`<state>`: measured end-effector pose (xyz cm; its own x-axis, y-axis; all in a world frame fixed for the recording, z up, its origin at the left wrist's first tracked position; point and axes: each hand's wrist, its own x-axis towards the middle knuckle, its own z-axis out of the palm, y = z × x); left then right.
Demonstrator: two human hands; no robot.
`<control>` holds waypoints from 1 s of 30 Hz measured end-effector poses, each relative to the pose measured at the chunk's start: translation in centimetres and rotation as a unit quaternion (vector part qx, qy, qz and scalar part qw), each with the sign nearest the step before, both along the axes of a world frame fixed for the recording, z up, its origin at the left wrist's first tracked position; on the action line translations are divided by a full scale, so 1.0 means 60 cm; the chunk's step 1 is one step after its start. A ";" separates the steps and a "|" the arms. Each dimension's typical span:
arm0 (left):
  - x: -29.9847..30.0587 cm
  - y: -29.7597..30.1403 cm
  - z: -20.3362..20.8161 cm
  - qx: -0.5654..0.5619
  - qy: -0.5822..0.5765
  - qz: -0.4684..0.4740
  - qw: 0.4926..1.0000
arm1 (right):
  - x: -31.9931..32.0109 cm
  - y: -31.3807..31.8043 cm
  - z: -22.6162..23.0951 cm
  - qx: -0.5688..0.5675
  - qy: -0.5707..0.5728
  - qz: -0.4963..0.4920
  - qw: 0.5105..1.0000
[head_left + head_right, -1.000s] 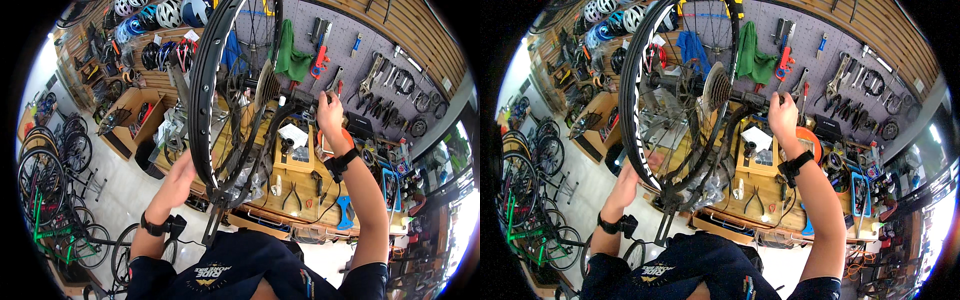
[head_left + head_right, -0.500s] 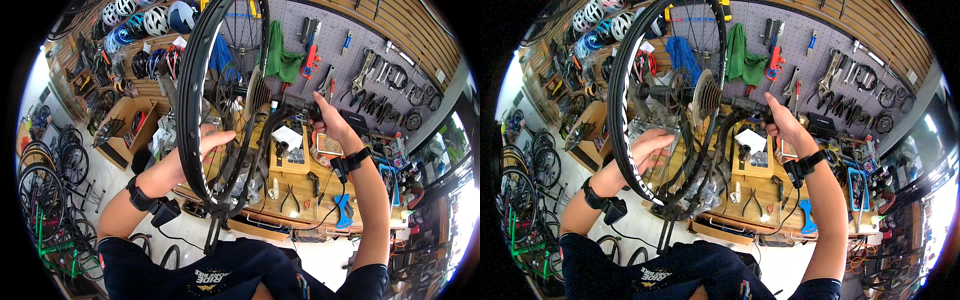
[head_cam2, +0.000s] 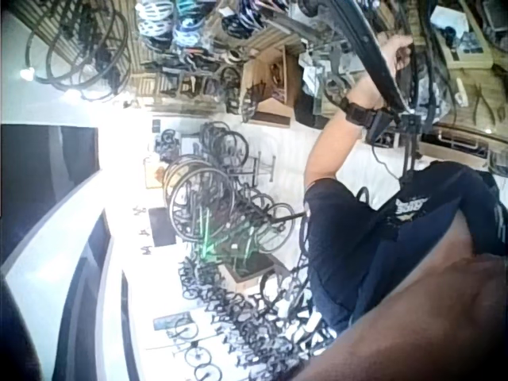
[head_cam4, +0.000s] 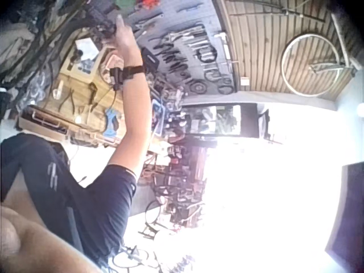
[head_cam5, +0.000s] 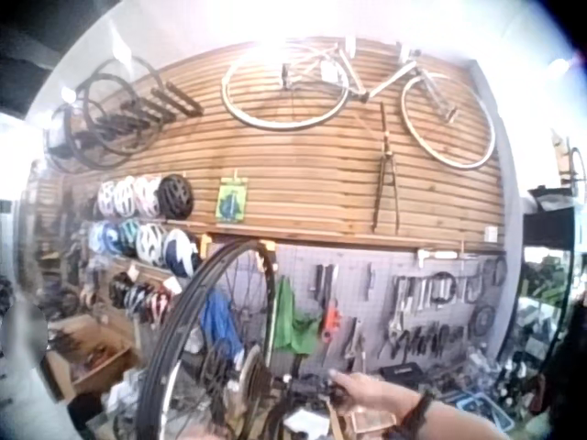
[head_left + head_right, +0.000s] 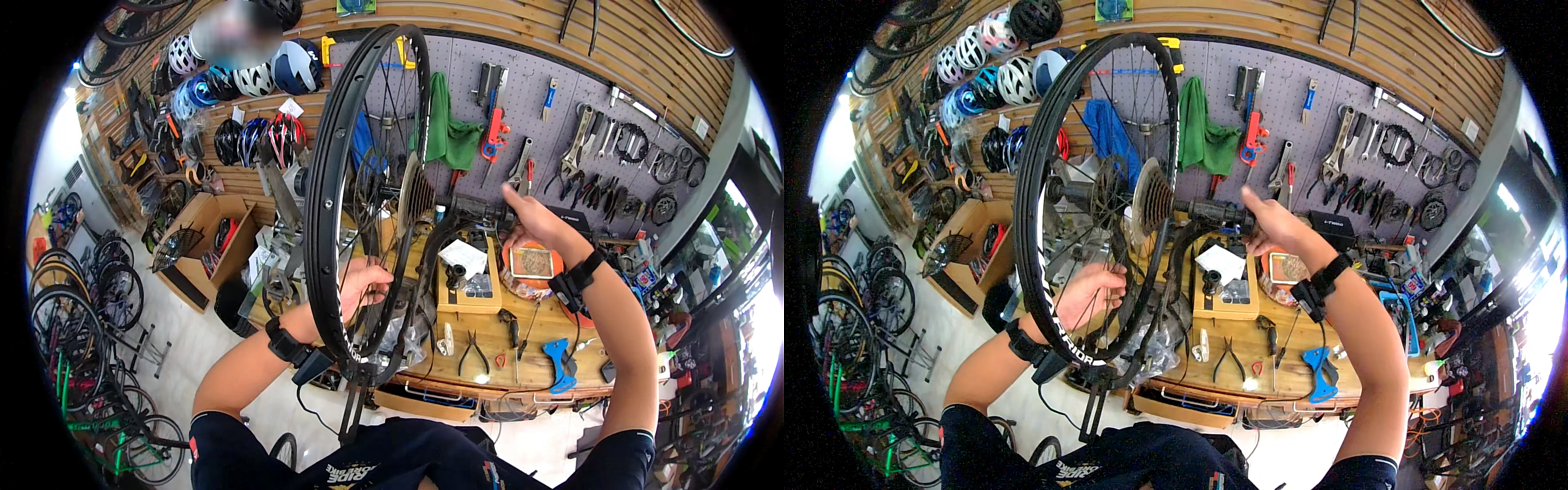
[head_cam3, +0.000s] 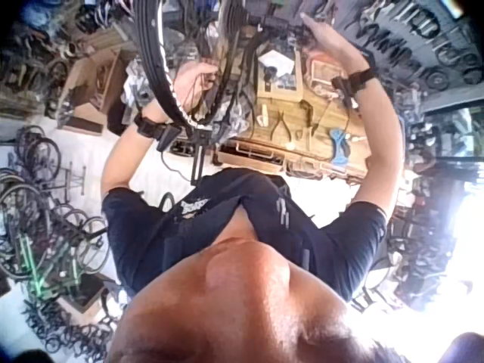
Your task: The person works on a bicycle rim held in a stand, using a red tool to manipulate the spokes and rim tape one section at a time. The person then removes the rim from the stand and holds it while checking the hub and cassette area.
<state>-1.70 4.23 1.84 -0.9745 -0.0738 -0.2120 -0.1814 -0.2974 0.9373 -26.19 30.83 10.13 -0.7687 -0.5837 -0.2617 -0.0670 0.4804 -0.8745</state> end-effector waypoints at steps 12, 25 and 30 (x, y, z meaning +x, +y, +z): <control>-0.004 -0.003 -0.003 0.039 0.085 -0.019 0.995 | 0.024 0.012 0.000 -0.052 -0.162 -0.057 0.984; -0.012 -0.001 -0.004 0.050 0.103 -0.017 0.993 | 0.010 0.071 -0.031 -0.215 0.208 0.102 0.949; -0.010 0.005 -0.002 0.048 0.099 -0.020 0.994 | 0.033 0.044 -0.015 -0.069 -0.070 -0.093 0.991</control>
